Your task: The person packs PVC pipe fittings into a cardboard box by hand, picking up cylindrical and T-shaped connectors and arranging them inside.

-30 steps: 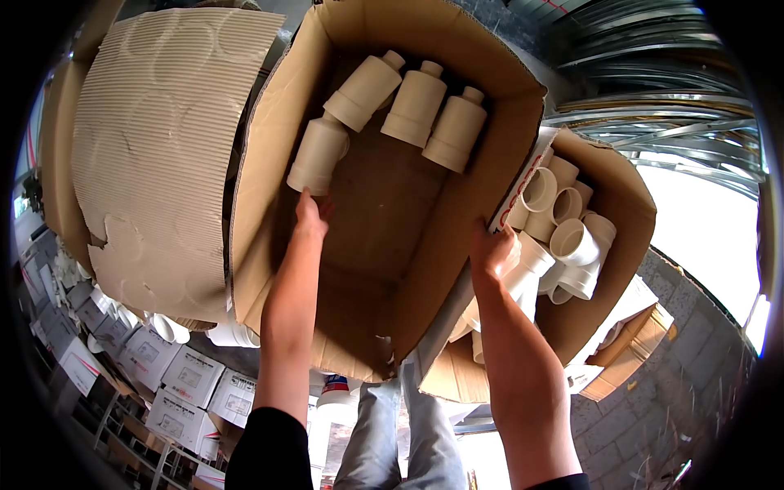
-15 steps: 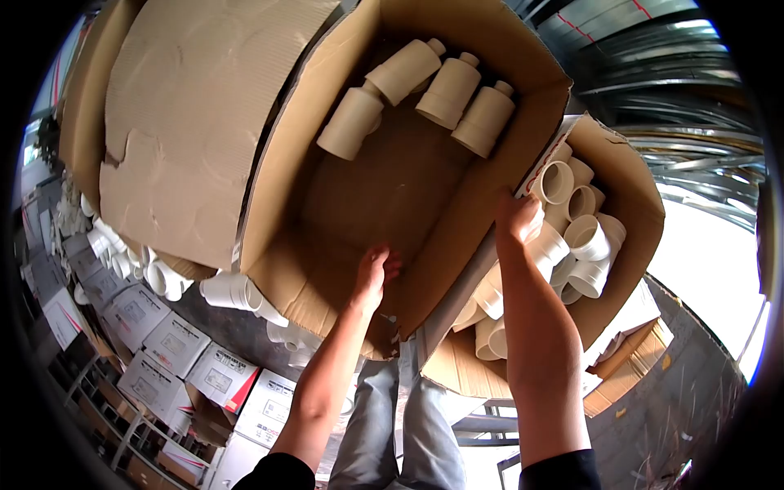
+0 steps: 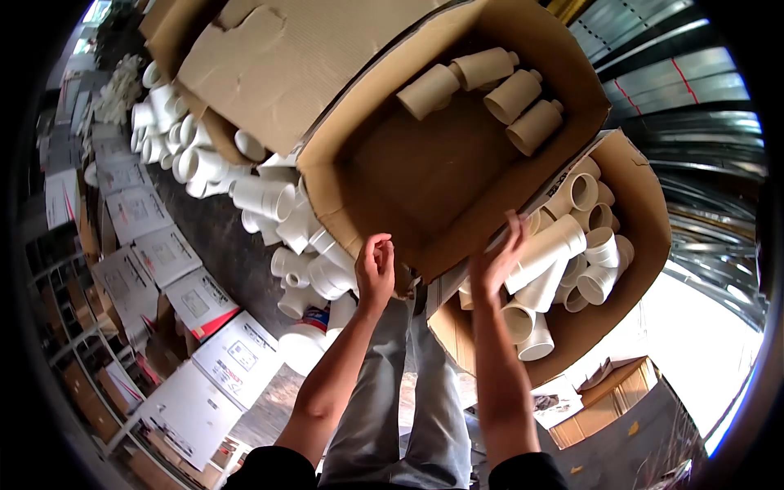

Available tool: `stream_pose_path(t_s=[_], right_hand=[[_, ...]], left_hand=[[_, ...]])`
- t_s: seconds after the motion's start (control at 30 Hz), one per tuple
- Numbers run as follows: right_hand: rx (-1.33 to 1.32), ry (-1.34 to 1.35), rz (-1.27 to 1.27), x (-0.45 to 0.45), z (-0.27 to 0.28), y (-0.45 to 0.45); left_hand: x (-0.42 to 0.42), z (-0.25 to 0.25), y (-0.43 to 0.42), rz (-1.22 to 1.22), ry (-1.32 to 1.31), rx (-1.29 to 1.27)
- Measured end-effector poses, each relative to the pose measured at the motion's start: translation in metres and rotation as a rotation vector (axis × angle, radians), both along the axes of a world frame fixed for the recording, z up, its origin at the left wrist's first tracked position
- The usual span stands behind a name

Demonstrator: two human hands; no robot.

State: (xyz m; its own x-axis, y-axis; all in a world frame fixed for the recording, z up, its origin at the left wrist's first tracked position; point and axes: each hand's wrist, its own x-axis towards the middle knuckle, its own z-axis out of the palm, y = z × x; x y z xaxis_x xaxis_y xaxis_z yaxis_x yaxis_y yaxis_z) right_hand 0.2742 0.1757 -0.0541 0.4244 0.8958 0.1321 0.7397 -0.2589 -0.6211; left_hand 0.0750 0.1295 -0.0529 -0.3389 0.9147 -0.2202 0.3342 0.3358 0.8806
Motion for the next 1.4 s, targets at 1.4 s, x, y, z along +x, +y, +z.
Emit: stream_pose_path(t_s=[1.4], right_hand=[[-1.014, 0.302, 0.830, -0.323, -0.083, -0.219]], left_hand=[[-0.315, -0.209, -0.211, 0.959, -0.507, -0.696]])
